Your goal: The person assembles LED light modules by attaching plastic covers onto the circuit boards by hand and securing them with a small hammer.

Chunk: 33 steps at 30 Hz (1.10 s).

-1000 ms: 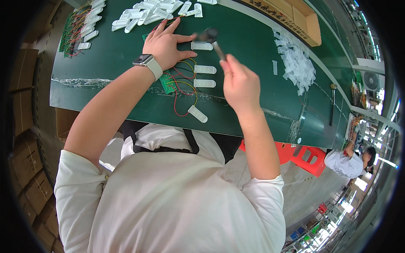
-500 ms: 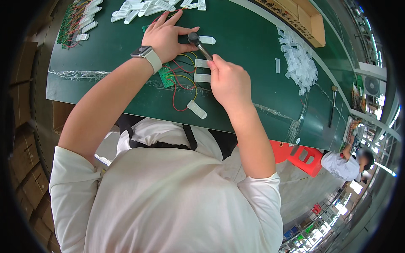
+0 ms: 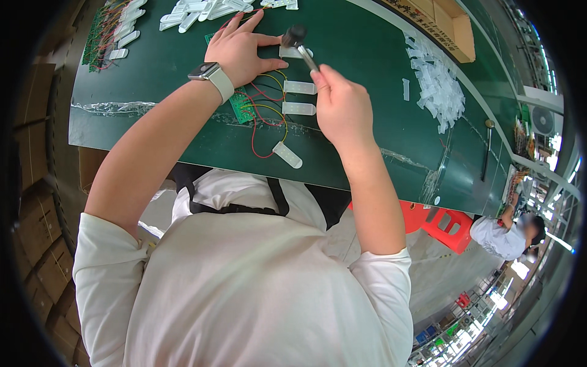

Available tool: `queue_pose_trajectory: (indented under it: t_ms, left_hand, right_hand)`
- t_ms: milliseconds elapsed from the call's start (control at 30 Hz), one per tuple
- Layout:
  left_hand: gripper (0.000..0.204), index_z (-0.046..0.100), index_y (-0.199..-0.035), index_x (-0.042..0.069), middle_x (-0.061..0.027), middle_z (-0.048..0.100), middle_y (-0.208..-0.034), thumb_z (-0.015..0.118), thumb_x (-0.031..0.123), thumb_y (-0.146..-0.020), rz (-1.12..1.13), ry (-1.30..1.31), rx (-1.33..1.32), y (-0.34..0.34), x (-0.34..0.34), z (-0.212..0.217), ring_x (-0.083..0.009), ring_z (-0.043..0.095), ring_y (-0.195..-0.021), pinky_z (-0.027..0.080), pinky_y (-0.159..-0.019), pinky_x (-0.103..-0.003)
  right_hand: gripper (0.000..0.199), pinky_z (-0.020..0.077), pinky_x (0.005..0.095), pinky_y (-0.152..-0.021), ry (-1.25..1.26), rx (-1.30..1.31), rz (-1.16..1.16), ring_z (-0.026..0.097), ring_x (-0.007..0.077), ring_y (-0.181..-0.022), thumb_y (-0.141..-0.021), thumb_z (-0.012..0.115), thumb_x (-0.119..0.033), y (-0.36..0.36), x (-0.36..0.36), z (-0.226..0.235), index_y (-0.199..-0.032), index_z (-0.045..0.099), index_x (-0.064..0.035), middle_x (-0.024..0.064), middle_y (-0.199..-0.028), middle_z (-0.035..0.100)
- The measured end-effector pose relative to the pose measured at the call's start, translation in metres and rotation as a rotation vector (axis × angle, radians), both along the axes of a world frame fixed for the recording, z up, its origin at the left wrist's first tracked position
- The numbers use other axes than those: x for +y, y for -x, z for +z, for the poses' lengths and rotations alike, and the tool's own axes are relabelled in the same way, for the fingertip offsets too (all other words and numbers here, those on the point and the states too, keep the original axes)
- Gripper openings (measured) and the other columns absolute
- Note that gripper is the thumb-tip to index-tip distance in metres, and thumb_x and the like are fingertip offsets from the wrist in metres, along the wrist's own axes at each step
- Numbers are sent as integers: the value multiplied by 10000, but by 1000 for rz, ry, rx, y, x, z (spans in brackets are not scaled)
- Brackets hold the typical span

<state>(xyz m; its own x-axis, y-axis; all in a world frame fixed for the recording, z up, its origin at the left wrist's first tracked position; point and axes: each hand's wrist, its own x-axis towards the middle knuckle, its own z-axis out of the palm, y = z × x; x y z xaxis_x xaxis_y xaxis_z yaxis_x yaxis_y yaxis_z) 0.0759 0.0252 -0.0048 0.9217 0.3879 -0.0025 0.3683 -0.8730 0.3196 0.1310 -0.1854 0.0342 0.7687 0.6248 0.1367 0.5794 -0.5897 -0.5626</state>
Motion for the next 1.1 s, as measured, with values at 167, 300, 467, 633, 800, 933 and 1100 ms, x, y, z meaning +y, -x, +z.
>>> queue_pose_trajectory:
  t_ms: [167, 300, 467, 633, 800, 933, 1100]
  left_hand:
    - [572, 704, -1330, 461, -1, 315, -1714, 795, 640, -794, -9, 12, -31, -2, -1, 1, -296, 275, -1582, 235, -1285, -470]
    - [574, 684, -1332, 502, -15, 358, -1693, 787, 662, -791, 5, -24, 12, -2, -1, 1, -291, 281, -1576, 221, -1289, -446]
    - [508, 789, -1234, 349, -136, 389, -1661, 875, 488, -753, -81, 182, -141, -1, 5, 0, -416, 274, -1555, 269, -1232, -595]
    - [589, 668, -1353, 512, -6, 314, -1715, 788, 654, -794, -5, 4, -4, 3, -4, -1, -312, 263, -1585, 240, -1279, -477]
    - [596, 660, -1362, 514, 0, 311, -1717, 789, 651, -796, -7, -18, -4, 5, 5, -4, -314, 258, -1587, 242, -1276, -482]
    - [578, 662, -1362, 513, -6, 322, -1712, 782, 642, -811, -24, -3, 6, 1, 4, 1, -316, 252, -1589, 247, -1272, -492]
    - [582, 613, -1458, 375, -96, 417, -1653, 696, 566, -914, -204, -106, 31, -8, 0, 25, -352, 369, -1528, 365, -1211, -454]
  right_hand:
    - [280, 491, 437, -585, -45, 60, -21, 633, 393, -618, -1048, 610, -265, -3, 4, -5, -1091, 722, -12, 193, -704, 649]
    - [255, 493, 430, -585, 7, 8, -28, 647, 385, -635, -1039, 630, -260, -2, 3, -3, -1094, 739, -37, 191, -715, 656]
    - [276, 489, 396, -582, 77, 25, -138, 642, 353, -605, -1048, 628, -269, -6, -14, -3, -1110, 743, -27, 188, -698, 649]
    - [308, 491, 390, -592, -53, 51, -164, 650, 331, -618, -1058, 608, -306, -10, -29, -16, -1156, 749, -50, 161, -721, 676]
    - [301, 505, 385, -605, 122, -54, -104, 666, 326, -634, -1042, 633, -309, -13, -20, 2, -1129, 759, -50, 167, -726, 681]
    - [292, 532, 440, -641, -69, 52, -185, 684, 385, -700, -1034, 629, -314, -9, -20, 3, -1111, 761, -66, 180, -777, 708]
    - [209, 552, 517, -681, 74, 30, -165, 700, 428, -819, -1008, 616, -299, -16, -34, 11, -969, 719, -121, 174, -840, 724]
